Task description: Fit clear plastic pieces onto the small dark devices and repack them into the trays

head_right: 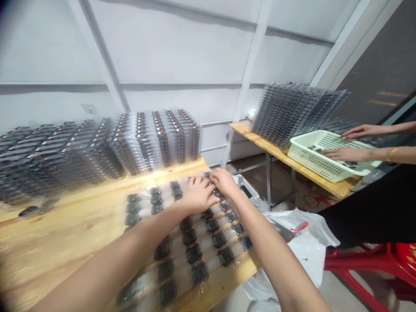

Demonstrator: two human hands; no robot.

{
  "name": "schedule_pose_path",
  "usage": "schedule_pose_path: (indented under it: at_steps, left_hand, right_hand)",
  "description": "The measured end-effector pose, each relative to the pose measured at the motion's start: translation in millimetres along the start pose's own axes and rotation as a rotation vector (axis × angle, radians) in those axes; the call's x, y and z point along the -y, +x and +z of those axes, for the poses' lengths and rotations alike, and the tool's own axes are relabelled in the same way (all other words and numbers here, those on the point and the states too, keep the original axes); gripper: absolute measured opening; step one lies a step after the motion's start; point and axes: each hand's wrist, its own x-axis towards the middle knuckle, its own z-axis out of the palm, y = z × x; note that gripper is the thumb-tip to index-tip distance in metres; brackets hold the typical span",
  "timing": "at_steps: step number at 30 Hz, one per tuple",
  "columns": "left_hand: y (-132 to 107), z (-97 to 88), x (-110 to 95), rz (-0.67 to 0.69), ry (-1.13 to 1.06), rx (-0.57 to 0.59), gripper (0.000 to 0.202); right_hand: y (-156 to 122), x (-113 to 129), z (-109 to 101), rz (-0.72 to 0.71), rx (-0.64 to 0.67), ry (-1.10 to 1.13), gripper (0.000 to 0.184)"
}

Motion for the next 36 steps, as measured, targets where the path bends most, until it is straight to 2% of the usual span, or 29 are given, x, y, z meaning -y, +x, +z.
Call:
schedule_pose_path:
  at_steps: [4,7,10,12,18,22,26,28,29,31,33,34,36]
  left_hand:
    - [0,-1.1,2,-0.018,-0.056,-0.003,0.049]
    - [-6,-9.3,3,-0.028,-0.079,-0.009,0.046]
    - [-25,-25.9,3,-0.023,-0.085,-0.032,0.042]
    - [-47,-41.2,1,0.007,-0.084,-0.045,0.039]
    - [-148,-99.1,-12,0.112,-0.078,-0.085,0.032]
    - [-229,-131.0,-22,0.047,-0.188,-0.167,0.027]
    - [-313,-147.0,-31,-0.103,-0.276,-0.214,0.025]
    - [-351,-146.0,-34,-0.203,-0.324,-0.258,0.025]
    - [-369,-142.9,-36,-0.251,-0.346,-0.29,0.024]
    - [-399,-132.5,-36,-0.308,-0.384,-0.392,0.021]
    - [-425,-119.3,-35,-0.32,-0.413,-0.487,0.02]
    - [-436,-113.0,-34,-0.335,-0.423,-0.498,0.021]
    - [-455,-102.5,-31,-0.36,-0.42,-0.525,0.02]
  right_hand:
    - [-1,3,2,0.019,-0.029,-0.002,0.014]
    - [-1,4,2,0.006,-0.03,-0.021,0.013]
    - [-1,5,2,-0.019,-0.036,-0.043,0.014]
    - [-2,5,3,-0.034,-0.038,-0.051,0.015]
    - [-3,8,8,0.002,-0.074,-0.087,0.02]
    - [-9,19,4,-0.002,-0.086,-0.109,0.017]
    - [-2,45,-9,-0.014,-0.194,-0.115,0.018]
    - [15,73,-12,-0.023,-0.272,-0.109,0.02]
    - [24,96,-11,-0.026,-0.343,-0.115,0.02]
    - [40,158,-3,-0.086,-0.395,-0.071,0.022]
    - [47,239,17,-0.244,-0.276,0.054,0.024]
    - [48,282,32,-0.329,-0.212,0.127,0.025]
    - [46,363,69,-0.481,0.037,0.18,0.022]
